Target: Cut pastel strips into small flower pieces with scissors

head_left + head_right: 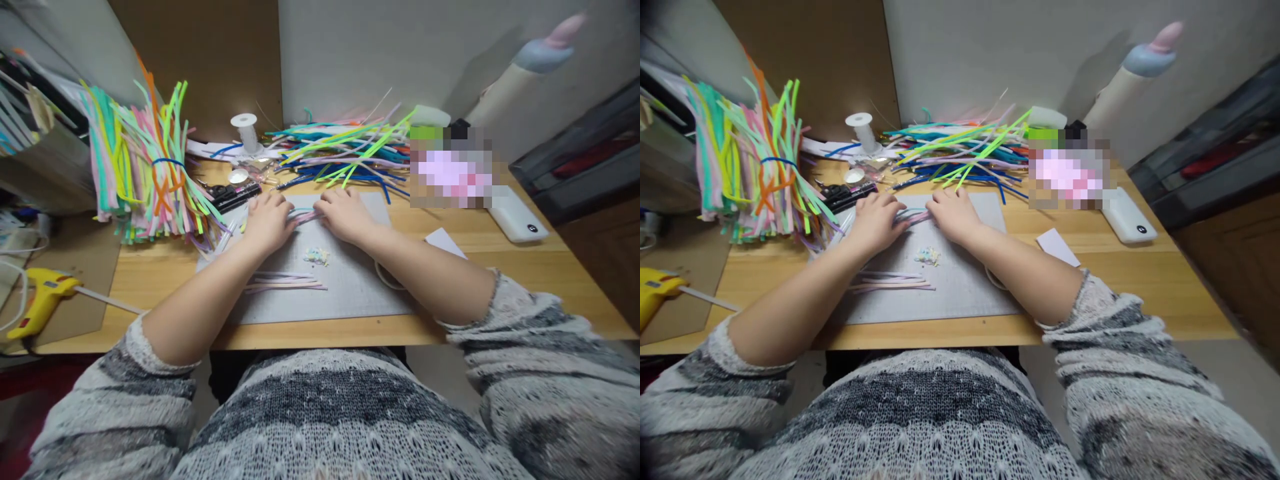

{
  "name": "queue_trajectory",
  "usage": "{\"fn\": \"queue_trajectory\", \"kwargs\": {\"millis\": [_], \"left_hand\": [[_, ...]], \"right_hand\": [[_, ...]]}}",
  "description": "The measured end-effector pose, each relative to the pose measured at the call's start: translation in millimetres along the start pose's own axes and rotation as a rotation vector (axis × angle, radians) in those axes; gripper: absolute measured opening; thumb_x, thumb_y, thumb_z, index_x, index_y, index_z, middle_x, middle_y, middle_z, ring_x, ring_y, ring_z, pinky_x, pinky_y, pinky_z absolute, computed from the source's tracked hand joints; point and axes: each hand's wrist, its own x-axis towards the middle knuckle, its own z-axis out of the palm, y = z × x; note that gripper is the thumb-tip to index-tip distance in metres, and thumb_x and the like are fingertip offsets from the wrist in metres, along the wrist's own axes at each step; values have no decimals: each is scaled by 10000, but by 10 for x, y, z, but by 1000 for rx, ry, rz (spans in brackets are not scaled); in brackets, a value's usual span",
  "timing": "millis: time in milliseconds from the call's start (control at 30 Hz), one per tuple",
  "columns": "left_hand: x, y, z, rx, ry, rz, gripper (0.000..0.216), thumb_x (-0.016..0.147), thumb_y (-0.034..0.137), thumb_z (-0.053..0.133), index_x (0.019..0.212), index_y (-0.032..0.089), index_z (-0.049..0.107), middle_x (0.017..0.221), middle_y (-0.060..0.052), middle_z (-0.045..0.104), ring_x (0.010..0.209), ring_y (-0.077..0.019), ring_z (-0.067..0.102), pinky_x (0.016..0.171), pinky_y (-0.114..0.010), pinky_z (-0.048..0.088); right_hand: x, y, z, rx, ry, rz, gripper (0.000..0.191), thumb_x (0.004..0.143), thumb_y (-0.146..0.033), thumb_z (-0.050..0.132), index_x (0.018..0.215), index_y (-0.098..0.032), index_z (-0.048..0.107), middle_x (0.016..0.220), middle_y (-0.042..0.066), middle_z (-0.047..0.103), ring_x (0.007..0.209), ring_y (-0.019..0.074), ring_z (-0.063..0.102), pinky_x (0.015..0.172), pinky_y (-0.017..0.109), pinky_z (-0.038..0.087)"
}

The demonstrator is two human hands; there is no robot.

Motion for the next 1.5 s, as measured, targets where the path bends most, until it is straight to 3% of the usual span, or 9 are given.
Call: {"fn": "queue_trajectory", "kwargs": {"millis": [167,400,733,867,1000,1100,1200,1367,1500], "left_hand": [[-103,29,177,43,3,160,347,889,281,465,1204,163,551,1205,-129,593,1166,-285,457,1014,-465,248],[-197,45,255,99,38,142,329,916,173,347,1139,187,589,1117,-120,615,1142,-267,466,1024,-450,245],[-197,44,263,45,52,79,333,904,173,347,1070,205,634,1019,-131,611,1080,-296,454,975,-477,271],[-203,61,272,144,51,98,344,915,170,319,1062,167,630,1013,-138,610,1072,-297,462,971,-460,280],[-197,83,194,98,38,106,305,907,197,376,1093,169,616,1073,-136,613,1109,-292,460,1004,-467,252],[-194,25,6,28,64,83,320,888,236,445,1179,211,576,1173,-109,598,1140,-279,460,1004,-466,256],[-239,-127,-222,-39,67,-69,257,871,279,474,1057,208,636,1089,-108,627,1070,-286,507,906,-440,346],[-468,-351,-361,-171,-163,-256,178,803,347,542,813,195,634,851,-70,651,804,-231,588,676,-319,418],[-632,-372,-243,-163,-246,-275,236,762,416,581,843,197,611,878,-73,644,804,-230,591,655,-306,421]], "right_hand": [[216,133,132,-120,-29,-152,251,925,-199,389,951,-169,637,978,103,641,964,242,488,877,442,252],[141,395,-143,-122,28,-201,289,920,-185,388,837,-263,654,822,8,656,939,188,516,974,463,226],[12,1454,-677,-86,283,280,389,950,-330,366,990,-140,703,1009,94,703,1069,154,524,944,468,160],[-14,1813,-600,-94,441,514,424,949,-393,379,1038,-126,697,950,107,717,969,175,576,929,462,238],[137,1939,-433,-100,421,581,429,932,-437,394,1018,-148,699,882,82,724,935,211,585,927,523,258],[305,1808,-379,-112,372,590,479,918,-462,377,1043,-113,681,1012,128,690,1046,286,544,913,585,209],[412,1420,-360,-58,402,359,424,885,-389,476,1173,-102,596,1265,176,555,1162,313,444,951,559,190],[409,475,-158,99,81,-147,235,884,-351,506,990,-220,670,1089,60,662,1053,237,510,963,457,204],[412,-19,110,212,-46,-250,235,844,-329,565,1027,-210,652,1079,91,671,1026,264,516,909,457,213]]}}
